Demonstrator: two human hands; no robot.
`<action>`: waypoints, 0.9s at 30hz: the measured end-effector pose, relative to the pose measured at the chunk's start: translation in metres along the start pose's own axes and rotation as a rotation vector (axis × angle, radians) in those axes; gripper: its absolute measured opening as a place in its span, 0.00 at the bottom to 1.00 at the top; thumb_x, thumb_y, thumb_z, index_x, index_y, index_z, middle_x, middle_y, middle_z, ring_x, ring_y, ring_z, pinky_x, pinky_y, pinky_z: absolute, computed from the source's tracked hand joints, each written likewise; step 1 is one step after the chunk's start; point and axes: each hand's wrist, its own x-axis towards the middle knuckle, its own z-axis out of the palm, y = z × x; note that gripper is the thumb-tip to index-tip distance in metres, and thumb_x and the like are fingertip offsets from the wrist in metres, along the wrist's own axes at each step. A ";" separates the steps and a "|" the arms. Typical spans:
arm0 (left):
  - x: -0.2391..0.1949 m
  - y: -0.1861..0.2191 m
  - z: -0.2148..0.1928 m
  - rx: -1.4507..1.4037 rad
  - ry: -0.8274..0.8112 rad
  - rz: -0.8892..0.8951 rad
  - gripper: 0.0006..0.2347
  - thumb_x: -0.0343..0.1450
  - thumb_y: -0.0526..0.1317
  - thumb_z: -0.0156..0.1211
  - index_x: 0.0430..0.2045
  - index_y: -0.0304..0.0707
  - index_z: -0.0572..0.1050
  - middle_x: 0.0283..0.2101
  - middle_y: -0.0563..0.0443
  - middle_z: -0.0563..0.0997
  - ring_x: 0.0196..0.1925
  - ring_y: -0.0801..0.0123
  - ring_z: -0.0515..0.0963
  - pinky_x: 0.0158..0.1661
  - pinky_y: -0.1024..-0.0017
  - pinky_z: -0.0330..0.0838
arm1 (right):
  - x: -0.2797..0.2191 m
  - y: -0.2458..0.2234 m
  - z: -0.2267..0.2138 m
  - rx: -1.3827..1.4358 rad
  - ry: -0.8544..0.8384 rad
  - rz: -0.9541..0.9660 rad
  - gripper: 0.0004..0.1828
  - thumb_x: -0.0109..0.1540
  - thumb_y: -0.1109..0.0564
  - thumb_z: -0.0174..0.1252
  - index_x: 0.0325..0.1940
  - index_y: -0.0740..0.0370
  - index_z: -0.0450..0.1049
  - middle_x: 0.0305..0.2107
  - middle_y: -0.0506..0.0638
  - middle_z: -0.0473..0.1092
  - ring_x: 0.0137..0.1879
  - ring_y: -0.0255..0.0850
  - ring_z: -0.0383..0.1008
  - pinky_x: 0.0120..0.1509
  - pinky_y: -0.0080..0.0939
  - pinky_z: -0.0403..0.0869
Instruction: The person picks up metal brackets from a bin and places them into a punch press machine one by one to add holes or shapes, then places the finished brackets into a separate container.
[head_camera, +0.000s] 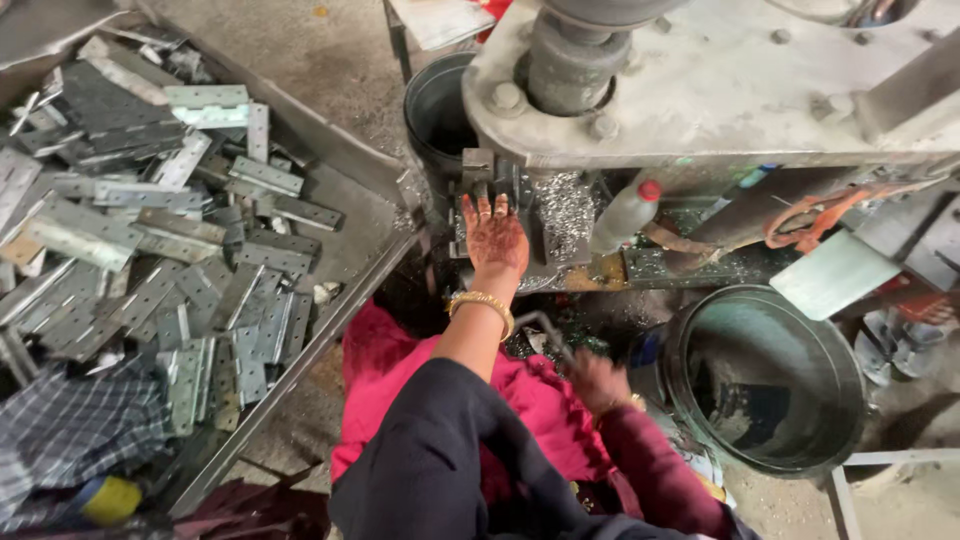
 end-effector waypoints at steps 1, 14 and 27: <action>0.001 0.004 0.001 -0.022 0.029 0.003 0.25 0.71 0.40 0.45 0.67 0.44 0.62 0.76 0.52 0.52 0.77 0.55 0.46 0.71 0.47 0.26 | 0.006 0.005 0.011 0.097 -0.042 0.063 0.28 0.64 0.33 0.52 0.61 0.49 0.66 0.51 0.60 0.75 0.61 0.61 0.72 0.69 0.75 0.61; -0.072 -0.010 0.077 -0.230 0.747 0.263 0.14 0.69 0.39 0.61 0.47 0.34 0.77 0.61 0.43 0.76 0.68 0.54 0.70 0.72 0.51 0.52 | -0.075 -0.057 -0.107 -0.490 0.337 -0.262 0.23 0.66 0.50 0.43 0.62 0.59 0.68 0.59 0.59 0.67 0.72 0.67 0.56 0.75 0.79 0.42; -0.040 0.027 0.019 -0.176 0.229 -0.002 0.11 0.78 0.37 0.51 0.52 0.35 0.76 0.60 0.39 0.76 0.53 0.57 0.82 0.51 0.62 0.78 | -0.079 -0.063 -0.112 -0.279 0.336 -0.227 0.30 0.64 0.51 0.43 0.68 0.72 0.60 0.55 0.65 0.68 0.66 0.62 0.63 0.74 0.69 0.51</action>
